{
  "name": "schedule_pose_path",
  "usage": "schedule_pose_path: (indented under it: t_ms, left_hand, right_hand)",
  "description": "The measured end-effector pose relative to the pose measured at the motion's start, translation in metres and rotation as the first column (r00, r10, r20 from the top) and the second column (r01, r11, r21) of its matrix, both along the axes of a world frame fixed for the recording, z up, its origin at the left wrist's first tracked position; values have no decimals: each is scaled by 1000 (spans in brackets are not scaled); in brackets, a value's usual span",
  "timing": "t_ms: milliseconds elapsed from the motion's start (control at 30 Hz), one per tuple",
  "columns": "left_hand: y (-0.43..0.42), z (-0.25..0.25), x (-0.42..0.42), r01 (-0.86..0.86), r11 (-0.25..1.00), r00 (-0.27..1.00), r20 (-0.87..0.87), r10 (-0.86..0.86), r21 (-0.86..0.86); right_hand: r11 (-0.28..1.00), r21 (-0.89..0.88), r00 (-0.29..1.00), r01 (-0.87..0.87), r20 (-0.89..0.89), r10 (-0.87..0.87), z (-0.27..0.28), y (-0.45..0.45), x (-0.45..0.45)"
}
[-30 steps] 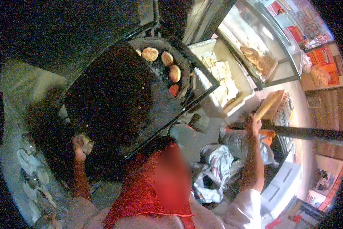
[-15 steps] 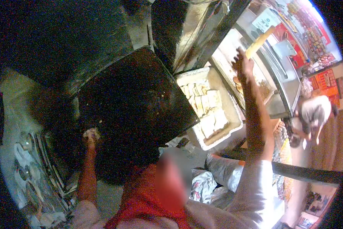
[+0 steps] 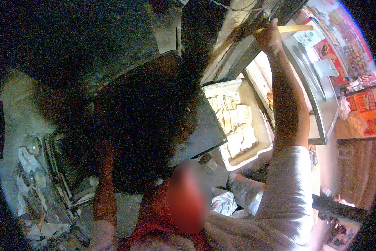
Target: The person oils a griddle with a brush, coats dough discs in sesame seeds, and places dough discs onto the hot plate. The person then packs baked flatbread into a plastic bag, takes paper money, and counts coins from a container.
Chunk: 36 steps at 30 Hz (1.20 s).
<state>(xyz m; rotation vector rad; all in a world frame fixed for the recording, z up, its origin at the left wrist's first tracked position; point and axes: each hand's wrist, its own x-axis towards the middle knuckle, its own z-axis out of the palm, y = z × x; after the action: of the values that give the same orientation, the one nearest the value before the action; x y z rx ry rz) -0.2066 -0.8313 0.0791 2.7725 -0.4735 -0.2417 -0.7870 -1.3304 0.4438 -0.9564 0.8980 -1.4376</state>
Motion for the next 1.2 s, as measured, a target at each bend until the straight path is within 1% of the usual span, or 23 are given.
schedule_pose_path:
  t_ms: [33,67,133,233,267,300,333,400,433,467,533,667,733,767,833,867,967,1000,1033,1100,1133,1167,1200]
  left_hand:
    - [-2,6,-1,-43,991,999,10,42,131]
    - [-2,12,-2,-46,990,999,15,44,131]
    - [-2,35,-16,-90,990,952,-300,54,-108]
    - [-6,70,-43,-282,876,714,-696,-81,-391]
    - [-7,70,-41,-282,877,713,-697,-79,-388]
    - [-7,69,-37,-43,957,872,-478,-105,-287]
    - [-7,69,-33,166,980,954,-233,-188,-112]
    - [-3,49,-19,204,979,963,-175,-203,-12]
    - [-6,54,-22,233,969,968,-116,-222,87]
    - [-7,60,-25,233,969,968,-118,-223,86]
    - [-13,79,-35,42,990,965,-261,-6,131]
    - [-7,87,-38,50,999,977,-210,-46,18]
    - [-3,68,-10,326,923,833,-401,-382,-203]
    - [-1,56,-6,325,923,832,-402,-382,-204]
    - [3,36,0,523,848,851,1,-525,78]
    - [4,37,0,525,847,850,-1,-527,78]
    - [1,36,-10,335,942,938,-86,-335,-18]
    - [0,37,-12,263,964,957,-116,-267,-44]
    - [2,37,-13,190,980,969,-150,-198,-65]
    - [3,39,-7,268,960,939,-202,-279,-79]
    - [1,43,-5,346,933,900,-246,-361,-101]
    - [-3,59,-14,348,932,899,-246,-362,-103]
    - [-8,86,-33,191,980,940,-276,-199,-55]
  right_hand:
    - [1000,-25,999,-12,46,13,6,6,8]
    - [999,18,998,42,41,-43,12,12,14]
    - [1000,28,998,-6,60,5,10,8,9]
    - [997,38,995,-66,78,63,4,-1,-2]
    - [996,34,994,-77,84,74,2,-2,-3]
    - [996,37,994,-76,83,73,1,-3,-6]
    - [997,30,995,-76,62,74,7,7,-1]
    - [997,24,996,-77,37,76,10,15,0]
    - [994,10,994,-109,-4,109,10,16,-2]
    - [990,-4,989,-141,-45,141,9,18,-4]
    - [986,-9,984,-164,-71,163,9,15,-12]
    - [977,-37,972,-208,-121,203,6,8,-18]
    - [983,-39,978,-177,-123,171,15,27,-2]
    - [989,-41,984,-144,-115,139,19,36,5]
    - [989,-31,983,-146,-113,141,15,21,-5]
    - [989,-20,983,-148,-113,145,12,15,-10]
    - [983,-25,975,-180,-138,175,15,15,-6]
    - [977,-152,901,-149,-427,71,14,22,-6]
    - [977,-151,900,-153,-429,75,12,17,-8]
    - [972,-23,966,-235,-114,230,4,-1,-24]
    - [972,-25,967,-233,-116,229,0,-6,-31]
    - [982,-137,905,-128,-420,59,-6,-10,-37]
    - [960,-273,738,-60,-660,-141,-8,-10,-40]
